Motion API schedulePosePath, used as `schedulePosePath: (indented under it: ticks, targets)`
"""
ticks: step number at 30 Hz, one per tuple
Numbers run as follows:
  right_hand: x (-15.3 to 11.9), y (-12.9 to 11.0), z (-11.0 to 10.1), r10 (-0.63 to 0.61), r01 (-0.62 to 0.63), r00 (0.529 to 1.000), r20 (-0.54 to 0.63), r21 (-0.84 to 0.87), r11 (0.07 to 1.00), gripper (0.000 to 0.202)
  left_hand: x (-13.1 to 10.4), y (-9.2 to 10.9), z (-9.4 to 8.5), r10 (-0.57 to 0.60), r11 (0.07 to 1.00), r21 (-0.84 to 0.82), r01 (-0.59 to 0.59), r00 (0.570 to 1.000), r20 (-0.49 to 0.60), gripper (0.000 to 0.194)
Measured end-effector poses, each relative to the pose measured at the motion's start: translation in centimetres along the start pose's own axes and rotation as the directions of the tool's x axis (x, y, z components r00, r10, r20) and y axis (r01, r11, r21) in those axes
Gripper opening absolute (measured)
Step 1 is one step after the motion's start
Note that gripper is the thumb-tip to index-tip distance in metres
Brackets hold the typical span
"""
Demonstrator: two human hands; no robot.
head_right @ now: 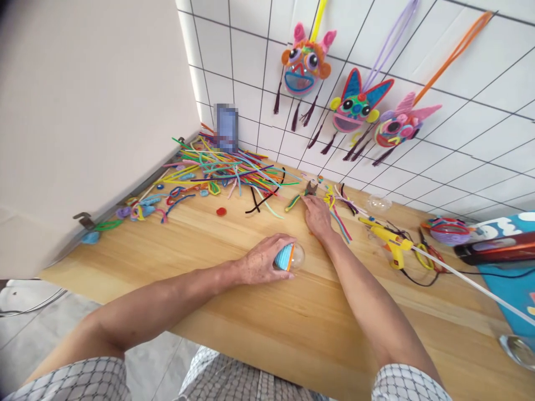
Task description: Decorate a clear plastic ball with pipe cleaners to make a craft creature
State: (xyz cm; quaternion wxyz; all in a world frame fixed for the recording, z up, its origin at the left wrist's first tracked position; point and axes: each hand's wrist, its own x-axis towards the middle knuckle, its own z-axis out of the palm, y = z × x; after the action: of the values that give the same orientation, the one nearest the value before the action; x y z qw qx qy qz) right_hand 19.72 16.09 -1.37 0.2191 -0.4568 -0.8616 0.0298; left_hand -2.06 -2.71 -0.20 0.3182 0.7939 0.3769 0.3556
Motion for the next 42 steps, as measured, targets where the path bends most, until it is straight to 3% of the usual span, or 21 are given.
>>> schedulePosePath:
  ticks: [3,6,8,11,13,16,20,24,29,36,39,42]
  targets:
    - [0.0,-0.6,-1.3,-0.008,0.008,1.0,-0.013,0.032,0.999,0.057,0.0,0.0,-0.1,-0.004,1.0,0.0,0.004,1.0,0.0,0.089]
    - [-1.9,-2.0,-3.6,0.073,-0.048,0.988,-0.134,0.184,0.982,0.046,0.0,-0.1,0.0,-0.004,1.0,0.015,0.004,1.0,0.0,0.091]
    - [-4.6,-3.5,-5.1,0.194,-0.127,0.967,-0.164,0.349,0.928,0.035,0.0,-0.2,0.0,0.008,1.0,0.011,-0.008,1.0,-0.012,0.091]
    - [-10.0,-6.3,-6.2,0.299,-0.215,0.951,-0.082,0.521,0.826,0.031,-0.2,-0.5,0.1,0.028,1.0,-0.01,-0.029,0.999,-0.043,0.091]
    - [-13.2,-8.0,-6.2,0.292,-0.211,0.955,-0.058,0.561,0.8,0.034,-0.3,-0.7,0.1,0.047,0.999,-0.012,-0.048,0.997,-0.06,0.09]
    - [-16.0,-9.8,-5.6,0.203,-0.12,0.974,-0.102,0.53,0.839,0.036,-0.5,-1.0,0.0,0.078,0.997,0.001,-0.078,0.995,-0.068,0.088]
    - [-16.4,-10.5,-4.8,0.058,0.015,0.989,-0.137,0.479,0.877,0.041,-0.6,-0.9,-0.2,0.086,0.996,0.01,-0.086,0.995,-0.046,0.09]
    - [-16.1,-10.2,-5.0,0.021,0.043,0.992,-0.126,0.484,0.874,0.045,-0.8,-0.7,-0.5,0.036,0.999,0.018,-0.036,0.999,-0.019,0.088]
    - [-16.5,-10.2,-5.4,0.024,0.035,0.995,-0.101,0.54,0.841,0.055,-1.2,-0.6,-0.7,-0.039,0.999,-0.029,0.037,0.998,-0.05,0.089]
    - [-16.4,-10.1,-5.0,0.075,-0.047,0.997,-0.028,0.554,0.831,0.055,-0.7,-0.1,-1.1,-0.017,1.0,-0.004,0.017,0.997,-0.077,0.067]
    - [-16.3,-10.1,-5.0,0.085,-0.062,0.996,-0.019,0.538,0.841,0.051,-0.7,-0.1,-0.9,-0.121,0.99,-0.083,0.113,0.987,-0.11,0.068]
    - [-16.1,-10.1,-5.0,0.088,-0.058,0.996,-0.031,0.533,0.844,0.046,-0.8,-0.3,-0.8,-0.2,0.974,-0.139,0.18,0.968,-0.154,0.057]
